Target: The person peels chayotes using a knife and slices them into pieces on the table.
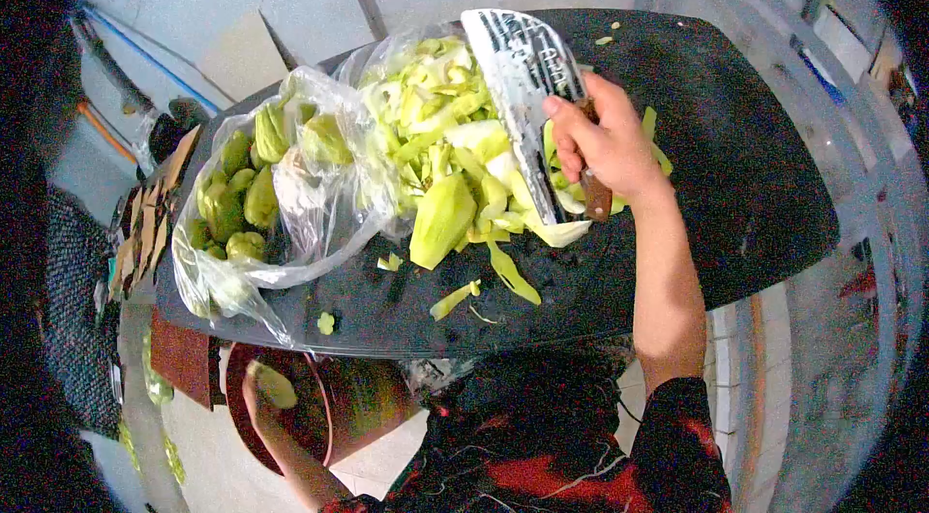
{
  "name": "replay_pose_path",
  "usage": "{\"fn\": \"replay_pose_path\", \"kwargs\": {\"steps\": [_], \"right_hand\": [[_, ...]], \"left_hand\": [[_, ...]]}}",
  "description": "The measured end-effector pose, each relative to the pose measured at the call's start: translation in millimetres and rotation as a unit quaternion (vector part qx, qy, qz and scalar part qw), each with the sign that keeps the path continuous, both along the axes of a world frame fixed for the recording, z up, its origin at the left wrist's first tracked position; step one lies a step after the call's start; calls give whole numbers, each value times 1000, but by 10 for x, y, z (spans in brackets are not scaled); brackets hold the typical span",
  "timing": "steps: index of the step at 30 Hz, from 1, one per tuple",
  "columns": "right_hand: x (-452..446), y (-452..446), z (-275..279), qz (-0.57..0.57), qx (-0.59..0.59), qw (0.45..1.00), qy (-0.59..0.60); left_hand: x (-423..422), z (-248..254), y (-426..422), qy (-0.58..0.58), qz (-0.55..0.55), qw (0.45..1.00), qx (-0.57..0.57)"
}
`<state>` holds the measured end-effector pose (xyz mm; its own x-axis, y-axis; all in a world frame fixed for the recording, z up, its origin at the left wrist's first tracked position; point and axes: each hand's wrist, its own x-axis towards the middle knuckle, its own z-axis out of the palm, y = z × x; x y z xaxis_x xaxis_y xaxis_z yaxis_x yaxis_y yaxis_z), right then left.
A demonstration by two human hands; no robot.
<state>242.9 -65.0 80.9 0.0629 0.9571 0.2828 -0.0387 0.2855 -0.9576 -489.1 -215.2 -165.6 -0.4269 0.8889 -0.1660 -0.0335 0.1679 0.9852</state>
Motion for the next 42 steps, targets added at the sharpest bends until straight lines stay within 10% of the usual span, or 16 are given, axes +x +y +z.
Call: {"fn": "replay_pose_path", "kwargs": {"steps": [6, 9, 15, 19, 25, 27, 36, 42], "right_hand": [[71, -29, -23, -6, -9, 1000, -16], [141, -62, -25, -21, -10, 1000, -6], [179, -64, -17, -21, -3, 1000, 1], [187, -40, -51, -13, -1, 1000, 4], [125, -54, -103, 12, 9, 1000, -8], [163, -70, -130, 23, -3, 1000, -13], [268, -52, -192, 0, -16, 1000, -22], [186, -72, -195, 27, -34, 999, -14]], "left_hand": [[734, -562, -443, -124, 177, 976, 41], [531, -854, -596, -178, -42, 983, 27], [673, -897, -354, 32, 52, 980, -188], [1365, 531, 74, 442, 282, 832, 183], [3531, 1956, 752, 439, -154, 847, 257], [4099, 2098, 1116, 513, -279, 759, 286], [4945, 1936, 1764, 604, -355, 706, 108], [4686, 2024, 2104, 310, -410, 856, 53]]}}
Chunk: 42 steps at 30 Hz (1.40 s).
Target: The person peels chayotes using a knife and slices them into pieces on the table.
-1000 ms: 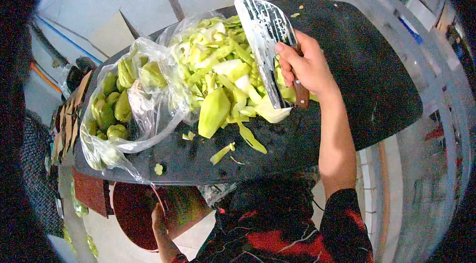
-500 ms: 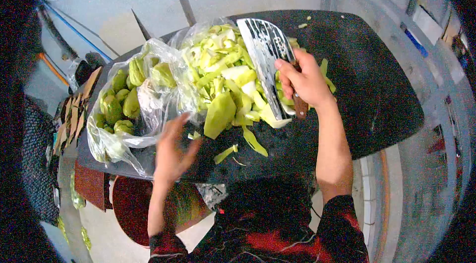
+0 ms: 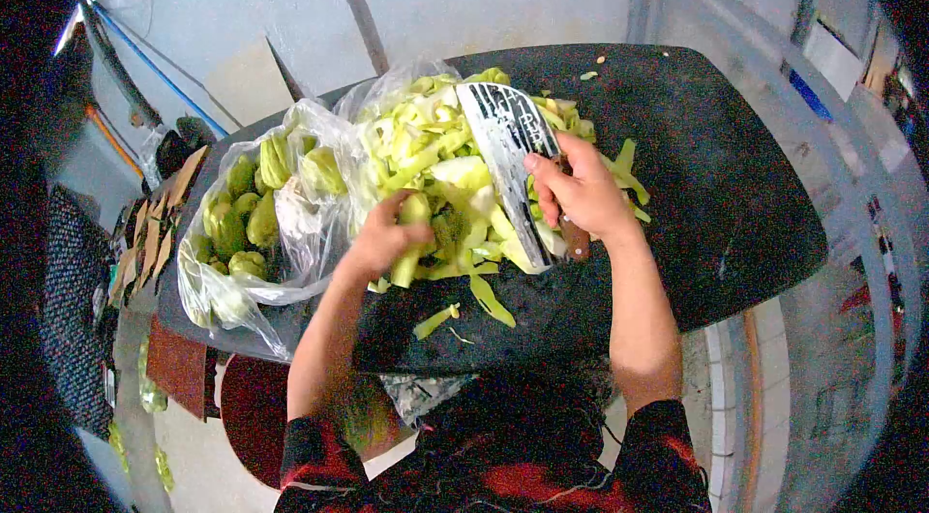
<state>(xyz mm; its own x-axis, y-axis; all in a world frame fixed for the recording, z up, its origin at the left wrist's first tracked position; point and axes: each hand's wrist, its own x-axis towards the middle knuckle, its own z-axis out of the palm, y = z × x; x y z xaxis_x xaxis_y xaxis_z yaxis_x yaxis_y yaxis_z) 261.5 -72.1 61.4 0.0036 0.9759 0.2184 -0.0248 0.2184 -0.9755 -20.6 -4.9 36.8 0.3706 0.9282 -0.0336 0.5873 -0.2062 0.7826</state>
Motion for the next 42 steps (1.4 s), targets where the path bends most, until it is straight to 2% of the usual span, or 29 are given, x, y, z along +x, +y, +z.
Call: {"fn": "replay_pose_path", "kwargs": {"steps": [1, 3, 4, 5, 6, 7, 9, 10, 13, 14, 15, 20, 21, 23, 25, 27, 28, 29, 31, 32, 35, 39, 42], "right_hand": [[-11, 17, -23, 9, 6, 1000, -5], [-19, 17, -37, 17, 9, 1000, -7], [-25, 14, -38, 13, 4, 1000, -4], [-21, 21, -19, 8, -3, 1000, 1], [-24, 23, -16, 9, -6, 1000, 2], [-28, 17, -22, 8, -7, 1000, 0], [-74, 29, -26, 13, -23, 999, 23], [-117, 37, -24, 18, -21, 999, 20], [-262, 24, -67, 68, -49, 996, 16], [-317, 31, -81, 62, -54, 996, 17], [-369, 33, -98, 59, -61, 996, 18], [-363, 23, -66, 52, -66, 992, 92], [-363, 11, -69, 56, -63, 989, 120], [-397, 18, -75, 63, -69, 990, 101], [-445, 39, -151, 74, -69, 995, 3], [-510, 58, -202, 56, -61, 995, -48], [-517, 69, -227, 64, -57, 995, -52], [-526, 78, -243, 74, -53, 994, -56], [-562, 60, -197, 67, -61, 994, -58], [-584, 46, -189, 59, -69, 994, -58], [-588, 44, -186, 54, -63, 994, -77], [-574, 11, -179, 52, -68, 989, -117], [-597, -14, -164, 64, -56, 989, -118]], "left_hand": [[-34, -43, 56, -99, 72, 991, -50], [-91, 98, 207, -332, 84, 929, -140], [-136, 196, 288, -479, 17, 870, -115], [-185, 310, 349, -610, -51, 786, -87], [-224, 464, 321, -663, -24, 743, -84], [-236, 453, 320, -664, -24, 742, -86], [-308, 391, 290, -588, -65, 744, -309], [-280, 287, 286, -598, -76, 730, -322], [-82, 94, 291, -709, -22, 643, -290], [-87, 53, 254, -695, 11, 650, -308], [-58, 87, 189, -700, -13, 625, -345], [-49, 216, 201, -784, -47, 568, -246], [-44, 210, 223, -785, -46, 567, -248], [-56, 183, 262, -756, -104, 568, -310], [1, 195, 246, -744, -104, 588, -300], [89, 226, 204, -760, -8, 591, -270], [81, 254, 177, -747, -20, 612, -258], [50, 201, 205, -749, -18, 609, -260], [-1, 207, 236, -733, -130, 613, -266], [49, 191, 218, -721, -59, 643, -252], [80, 185, 233, -715, -21, 668, -205], [-4, 184, 208, -698, -71, 696, -151], [-31, 192, 184, -701, -67, 696, -142]]}}
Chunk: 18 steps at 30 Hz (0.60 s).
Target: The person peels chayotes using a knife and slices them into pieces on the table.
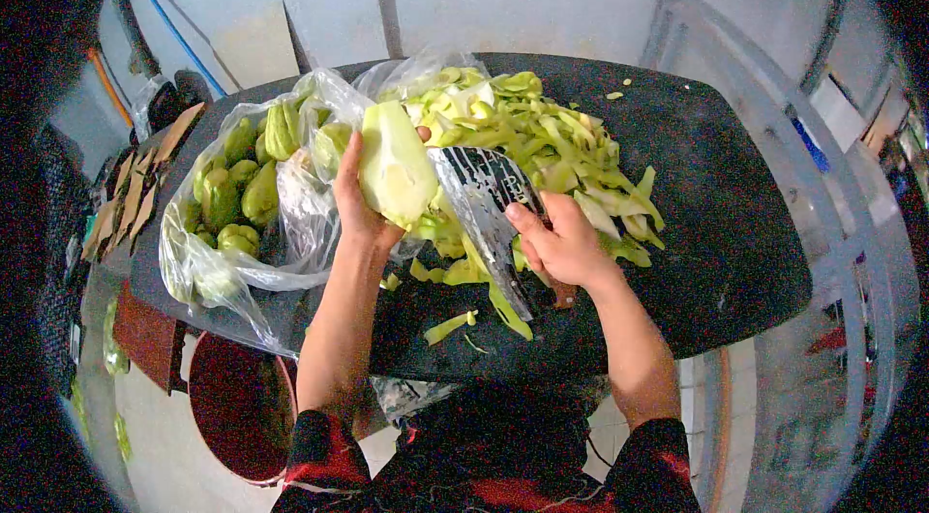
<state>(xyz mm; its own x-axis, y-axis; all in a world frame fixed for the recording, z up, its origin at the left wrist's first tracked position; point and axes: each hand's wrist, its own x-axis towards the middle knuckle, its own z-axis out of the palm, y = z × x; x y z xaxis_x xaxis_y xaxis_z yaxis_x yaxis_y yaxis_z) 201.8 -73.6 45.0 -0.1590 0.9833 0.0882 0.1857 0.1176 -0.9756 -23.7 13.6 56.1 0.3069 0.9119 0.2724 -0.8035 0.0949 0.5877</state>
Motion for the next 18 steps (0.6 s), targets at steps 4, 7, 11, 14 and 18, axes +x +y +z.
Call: {"fn": "replay_pose_path", "kwargs": {"steps": [4, 7, 11, 14, 18], "right_hand": [[-3, -42, 40, -8, 15, 1000, -7], [-6, -56, 36, -3, 15, 1000, 7], [19, -35, -17, 8, 23, 999, 20], [12, -47, -9, 9, 29, 999, 19], [-11, -66, 10, 6, 25, 1000, 0]], "left_hand": [[1, 22, -24, 3, 5, 1000, 14], [5, 45, -57, 4, 4, 999, 33], [0, 76, -104, 8, 22, 999, 43], [2, 77, -97, 21, 25, 998, 62], [4, 69, -112, 28, 44, 997, 62]]}}
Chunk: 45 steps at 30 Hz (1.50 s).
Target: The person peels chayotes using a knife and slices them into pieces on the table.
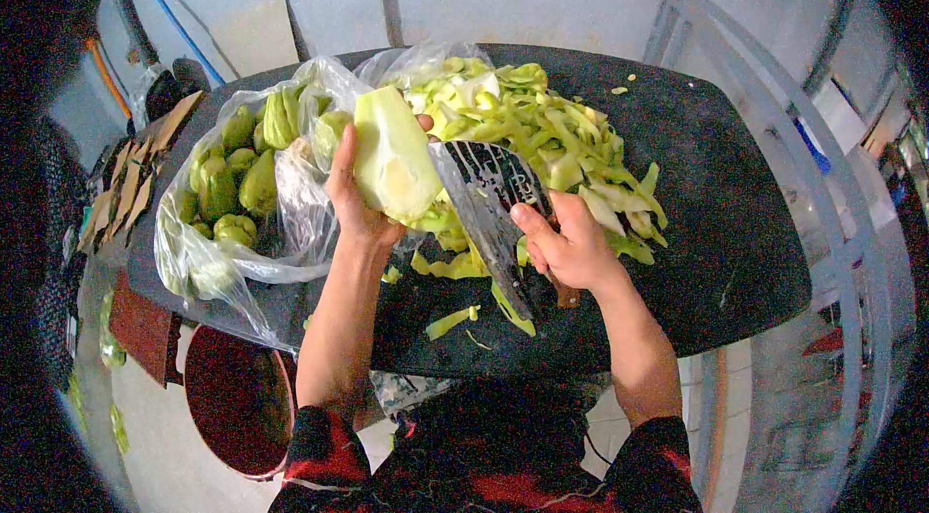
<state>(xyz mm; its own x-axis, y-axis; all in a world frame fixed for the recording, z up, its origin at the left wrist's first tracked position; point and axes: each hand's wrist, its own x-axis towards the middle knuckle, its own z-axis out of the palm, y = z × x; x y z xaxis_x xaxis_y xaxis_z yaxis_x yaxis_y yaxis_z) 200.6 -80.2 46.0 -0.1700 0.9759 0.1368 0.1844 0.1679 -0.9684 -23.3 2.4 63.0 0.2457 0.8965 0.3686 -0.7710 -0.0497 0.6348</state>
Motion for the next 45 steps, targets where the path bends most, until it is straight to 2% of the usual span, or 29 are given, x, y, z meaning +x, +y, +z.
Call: {"fn": "replay_pose_path", "kwargs": {"steps": [5, 7, 9, 13, 19, 27, 32, 36, 39, 41, 42, 43, 44, 45], "right_hand": [[-44, -22, 32, -4, 11, 1000, 23], [-65, 9, 1, -13, 29, 999, 14], [-79, 34, 16, -26, 47, 999, 6], [-108, 52, 73, -48, 68, 994, 70], [-238, 33, 72, -83, 68, 982, 157], [-178, 75, 70, -38, 23, 988, 148], [-46, 92, 282, 21, -61, 993, 104], [-33, 123, 318, 9, -60, 993, 104], [131, 121, 385, 23, -68, 992, 106], [143, 84, 409, 3, -41, 993, 113], [89, 37, 395, -52, 16, 998, 40], [-5, -24, 419, -104, 75, 991, -34], [-159, -133, 457, -144, 64, 982, -99], [-217, -175, 366, -152, 189, 935, -258]], "left_hand": [[16, -2, -24, -9, 0, 1000, -9], [71, -34, -84, 0, -35, 999, -11], [180, -179, -155, 35, -26, 996, -72], [406, -170, -278, -26, -32, 998, -55], [437, -350, -224, -7, -67, 995, -74], [420, -209, -239, 1, -106, 991, -81], [420, -93, -282, -9, -105, 983, -152], [424, -42, -272, -19, -102, 984, -144], [296, -129, -137, 25, -105, 980, -168], [208, -208, -68, -123, -154, 971, -135], [195, -162, -27, -157, -65, 972, -164], [173, -162, -20, -160, -60, 972, -163], [152, -151, -2, -164, 15, 977, -136], [128, -133, 16, -165, 89, 976, -109]]}}
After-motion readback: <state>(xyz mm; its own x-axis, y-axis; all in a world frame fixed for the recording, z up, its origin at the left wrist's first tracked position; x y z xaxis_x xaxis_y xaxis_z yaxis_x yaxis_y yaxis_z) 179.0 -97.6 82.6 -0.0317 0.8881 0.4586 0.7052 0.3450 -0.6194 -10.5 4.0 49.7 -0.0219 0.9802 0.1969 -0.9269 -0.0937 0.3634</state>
